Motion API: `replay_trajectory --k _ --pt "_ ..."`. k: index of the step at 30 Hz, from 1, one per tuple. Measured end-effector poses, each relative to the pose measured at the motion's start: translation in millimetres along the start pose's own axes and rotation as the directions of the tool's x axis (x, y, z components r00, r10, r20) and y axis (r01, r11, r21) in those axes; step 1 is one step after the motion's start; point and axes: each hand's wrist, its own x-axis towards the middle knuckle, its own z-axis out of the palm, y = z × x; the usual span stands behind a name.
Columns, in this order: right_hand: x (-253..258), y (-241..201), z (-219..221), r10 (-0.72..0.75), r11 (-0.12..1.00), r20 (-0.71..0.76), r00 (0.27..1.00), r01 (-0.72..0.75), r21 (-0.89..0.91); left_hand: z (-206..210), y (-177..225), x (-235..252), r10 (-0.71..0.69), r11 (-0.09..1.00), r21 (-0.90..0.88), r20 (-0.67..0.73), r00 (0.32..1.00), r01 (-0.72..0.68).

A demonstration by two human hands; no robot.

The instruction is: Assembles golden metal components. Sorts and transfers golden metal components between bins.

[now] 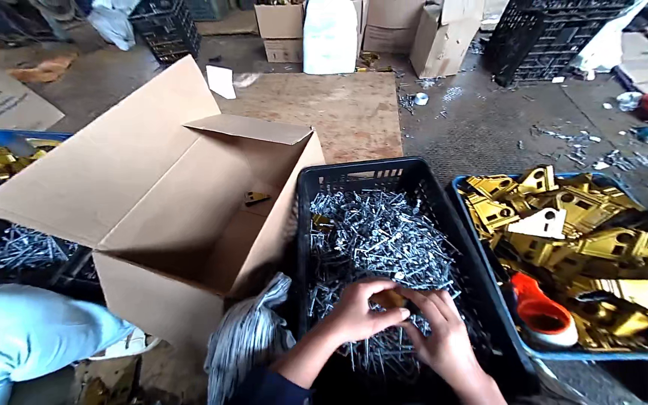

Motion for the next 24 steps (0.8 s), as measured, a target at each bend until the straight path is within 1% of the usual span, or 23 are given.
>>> replay_trajectory --k 2,3,6,8,10,13,15,17,18,20,22,23,24 --pt "7 -2 -12 0.036 0.996 -0.024 0.999 -0.034 0.077 -8 7 2 0.124 0.989 0.079 0.012 0.992 -0.125" --pt "9 -4 -17 0.044 0.992 -0.026 0.999 -0.04 0.116 -12 10 2 0.175 0.973 0.149 0.018 0.984 -0.175" --pt "9 -8 -21 0.029 0.982 -0.001 1.0 -0.028 0.185 -23 15 -1 0.277 0.875 0.407 0.029 0.96 -0.264" --pt "7 -9 -17 0.039 0.972 0.022 0.999 -0.043 0.229 -24 15 -3 0.309 0.837 0.461 0.044 0.95 -0.294" --pt "4 -8 -13 0.073 0.96 0.044 0.996 -0.083 0.268 -23 14 -5 0.277 0.842 0.472 0.041 0.96 -0.263" --pt "6 -6 -16 0.166 0.924 0.083 0.983 -0.184 0.334 -20 10 -6 0.183 0.904 0.394 -0.008 0.983 -0.165" --pt "9 0 -20 0.255 0.887 0.119 0.959 -0.282 0.366 -19 8 -5 0.114 0.948 0.303 -0.037 0.993 -0.097" --pt "8 8 -20 0.328 0.845 0.144 0.934 -0.358 0.397 -20 8 -5 0.066 0.969 0.243 -0.051 0.997 -0.051" --pt "8 12 -20 0.34 0.828 0.163 0.926 -0.377 0.416 -19 7 -4 0.061 0.975 0.219 -0.053 0.997 -0.048" --pt "8 12 -21 0.306 0.81 0.238 0.922 -0.383 0.445 -18 6 -4 0.048 0.988 0.147 -0.05 0.998 -0.041" --pt "9 5 -22 0.284 0.793 0.308 0.908 -0.403 0.456 -14 9 -4 -0.019 0.999 0.03 -0.041 0.999 0.02" --pt "10 0 -20 0.319 0.752 0.308 0.896 -0.437 0.494 -13 10 -4 -0.049 0.998 -0.043 -0.035 0.998 0.047" --pt "10 -5 -18 0.383 0.662 0.308 0.871 -0.491 0.566 -13 11 -5 -0.062 0.988 -0.143 -0.017 0.998 0.059"
